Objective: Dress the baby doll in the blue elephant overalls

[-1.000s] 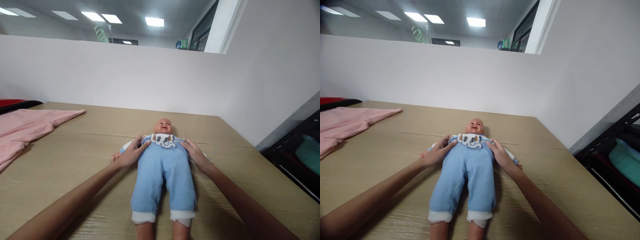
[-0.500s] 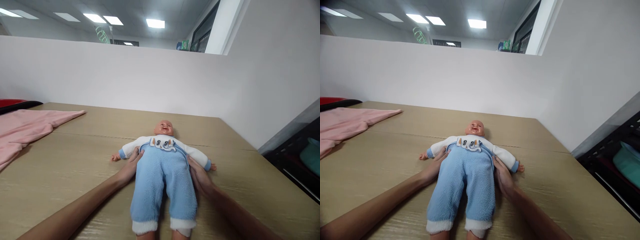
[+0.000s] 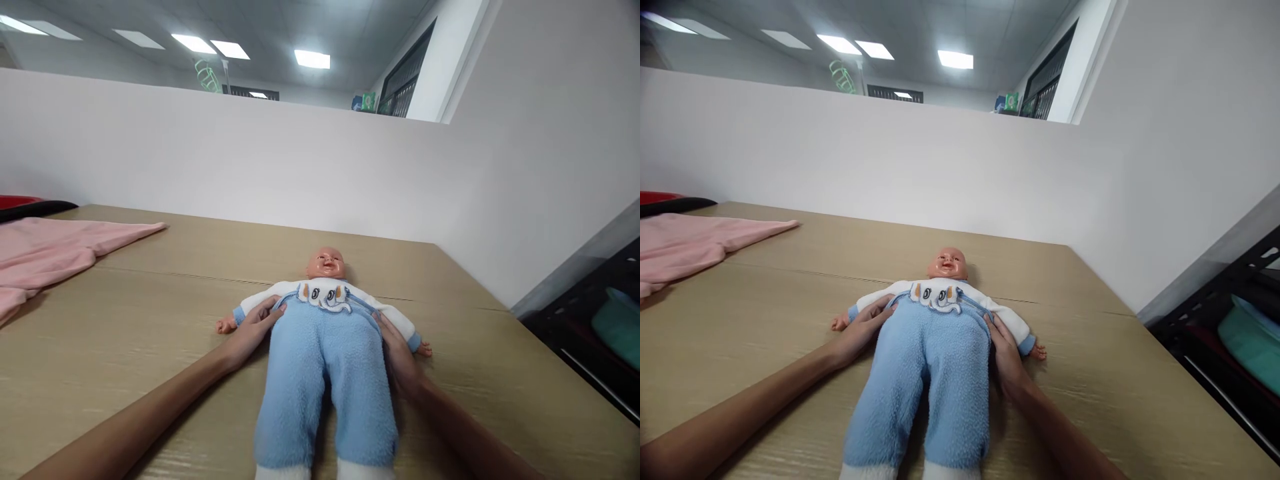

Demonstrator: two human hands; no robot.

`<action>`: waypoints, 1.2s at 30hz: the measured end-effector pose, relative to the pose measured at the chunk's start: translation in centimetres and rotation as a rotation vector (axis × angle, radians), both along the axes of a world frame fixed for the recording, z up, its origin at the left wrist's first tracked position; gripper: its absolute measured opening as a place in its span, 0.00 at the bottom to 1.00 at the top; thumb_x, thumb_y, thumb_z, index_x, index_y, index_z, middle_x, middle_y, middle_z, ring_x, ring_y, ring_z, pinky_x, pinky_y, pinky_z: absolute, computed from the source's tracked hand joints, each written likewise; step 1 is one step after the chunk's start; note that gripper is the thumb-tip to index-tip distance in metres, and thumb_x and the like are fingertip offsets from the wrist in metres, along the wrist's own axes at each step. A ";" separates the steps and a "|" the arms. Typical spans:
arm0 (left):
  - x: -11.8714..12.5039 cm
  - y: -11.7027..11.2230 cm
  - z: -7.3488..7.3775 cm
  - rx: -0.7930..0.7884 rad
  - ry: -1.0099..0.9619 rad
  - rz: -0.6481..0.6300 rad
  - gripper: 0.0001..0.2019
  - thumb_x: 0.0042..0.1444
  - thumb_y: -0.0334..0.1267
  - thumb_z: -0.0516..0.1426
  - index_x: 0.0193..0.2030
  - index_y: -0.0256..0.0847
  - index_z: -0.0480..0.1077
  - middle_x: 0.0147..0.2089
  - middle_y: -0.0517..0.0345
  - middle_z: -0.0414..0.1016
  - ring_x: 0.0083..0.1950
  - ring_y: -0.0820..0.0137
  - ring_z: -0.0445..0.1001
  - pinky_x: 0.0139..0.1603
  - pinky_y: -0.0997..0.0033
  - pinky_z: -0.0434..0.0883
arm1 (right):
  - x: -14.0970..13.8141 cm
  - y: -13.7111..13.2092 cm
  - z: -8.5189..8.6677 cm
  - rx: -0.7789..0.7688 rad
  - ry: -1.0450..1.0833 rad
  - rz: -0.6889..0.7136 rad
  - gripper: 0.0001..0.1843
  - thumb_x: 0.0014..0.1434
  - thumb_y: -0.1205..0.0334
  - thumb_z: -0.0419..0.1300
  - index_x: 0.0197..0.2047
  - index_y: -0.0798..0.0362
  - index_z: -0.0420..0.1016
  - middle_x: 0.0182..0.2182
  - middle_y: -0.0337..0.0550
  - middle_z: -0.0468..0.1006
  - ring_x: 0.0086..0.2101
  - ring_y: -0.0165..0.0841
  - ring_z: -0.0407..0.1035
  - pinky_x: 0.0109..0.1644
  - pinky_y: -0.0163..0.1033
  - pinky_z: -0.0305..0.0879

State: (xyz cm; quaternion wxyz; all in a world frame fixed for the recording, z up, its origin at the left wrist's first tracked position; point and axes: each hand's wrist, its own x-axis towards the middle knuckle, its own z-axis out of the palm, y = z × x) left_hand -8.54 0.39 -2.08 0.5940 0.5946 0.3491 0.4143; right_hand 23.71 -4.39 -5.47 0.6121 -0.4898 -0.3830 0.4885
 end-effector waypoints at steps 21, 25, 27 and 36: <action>0.5 -0.3 0.0 0.309 0.040 0.338 0.14 0.74 0.52 0.55 0.48 0.45 0.73 0.46 0.58 0.75 0.51 0.64 0.71 0.56 0.68 0.66 | -1.2 4.8 7.8 0.125 -0.877 0.010 0.30 0.72 0.35 0.47 0.33 0.47 0.74 0.37 0.51 0.83 0.43 0.47 0.76 0.54 0.49 0.67; 0.4 -0.5 0.1 0.330 0.048 0.335 0.13 0.75 0.51 0.54 0.47 0.44 0.72 0.45 0.59 0.73 0.49 0.66 0.70 0.55 0.69 0.65 | -2.5 7.2 8.8 0.150 -1.044 -0.036 0.32 0.75 0.37 0.43 0.28 0.47 0.69 0.27 0.50 0.78 0.35 0.47 0.73 0.48 0.48 0.64; 0.5 -0.5 0.1 0.328 0.044 0.327 0.13 0.75 0.51 0.54 0.48 0.44 0.72 0.45 0.59 0.73 0.49 0.66 0.70 0.54 0.69 0.65 | -3.8 8.1 9.7 0.212 -1.109 -0.026 0.29 0.77 0.42 0.43 0.33 0.48 0.72 0.33 0.53 0.80 0.40 0.47 0.74 0.50 0.49 0.64; 0.5 -1.2 0.0 0.367 0.060 0.380 0.12 0.75 0.49 0.55 0.51 0.45 0.72 0.48 0.56 0.75 0.52 0.64 0.72 0.57 0.66 0.67 | -14.1 13.9 13.3 0.602 -1.328 0.802 0.13 0.62 0.64 0.69 0.51 0.48 0.82 0.50 0.44 0.85 0.49 0.39 0.77 0.53 0.40 0.69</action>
